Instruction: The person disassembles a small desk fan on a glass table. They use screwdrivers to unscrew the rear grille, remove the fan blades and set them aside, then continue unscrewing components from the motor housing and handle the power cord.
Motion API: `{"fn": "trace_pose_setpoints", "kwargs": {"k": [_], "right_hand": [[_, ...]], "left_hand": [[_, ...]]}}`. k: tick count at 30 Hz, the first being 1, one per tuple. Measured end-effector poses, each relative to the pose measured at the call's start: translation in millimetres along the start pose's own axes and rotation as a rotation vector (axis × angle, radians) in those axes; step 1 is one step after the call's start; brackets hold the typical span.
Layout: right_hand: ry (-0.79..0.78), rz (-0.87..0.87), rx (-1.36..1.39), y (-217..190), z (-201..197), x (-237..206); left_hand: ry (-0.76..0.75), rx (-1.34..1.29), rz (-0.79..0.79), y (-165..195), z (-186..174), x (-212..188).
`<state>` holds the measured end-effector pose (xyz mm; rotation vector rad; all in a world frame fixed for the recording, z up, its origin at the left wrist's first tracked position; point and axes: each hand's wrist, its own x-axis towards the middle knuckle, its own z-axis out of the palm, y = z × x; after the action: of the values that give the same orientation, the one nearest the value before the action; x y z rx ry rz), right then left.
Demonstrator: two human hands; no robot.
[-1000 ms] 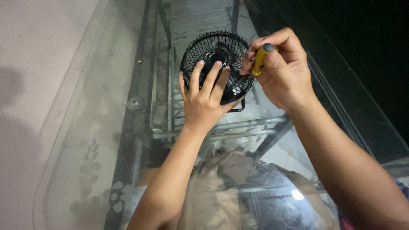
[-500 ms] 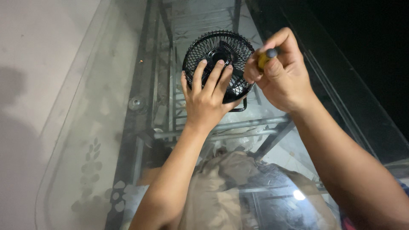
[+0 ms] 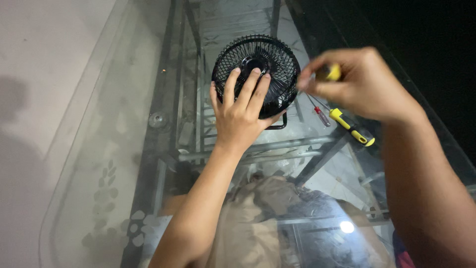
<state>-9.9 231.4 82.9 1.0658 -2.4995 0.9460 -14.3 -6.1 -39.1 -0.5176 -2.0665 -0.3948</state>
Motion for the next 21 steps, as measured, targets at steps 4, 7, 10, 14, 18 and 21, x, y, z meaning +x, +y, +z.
{"fn": "trace_pose_setpoints", "kwargs": {"k": [4,7,10,14,18,21], "right_hand": [[-0.188,0.243,-0.270,-18,11,8],[-0.249,0.452,-0.332,-28,24,15],[-0.226,0.532,-0.345,-31,26,12],[-0.123,0.335,-0.409,-27,33,12],[-0.112,0.485,-0.462,-25,45,11],[-0.086,0.491,-0.442,-25,49,10]], "left_hand": [[-0.002,0.023,-0.005,2,1,0],[-0.012,0.027,0.003,1,0,0],[0.005,0.025,0.017,1,1,0],[-0.003,0.027,0.007,1,1,0],[-0.010,0.029,-0.008,2,1,0],[-0.009,0.026,-0.010,1,1,1]]}}
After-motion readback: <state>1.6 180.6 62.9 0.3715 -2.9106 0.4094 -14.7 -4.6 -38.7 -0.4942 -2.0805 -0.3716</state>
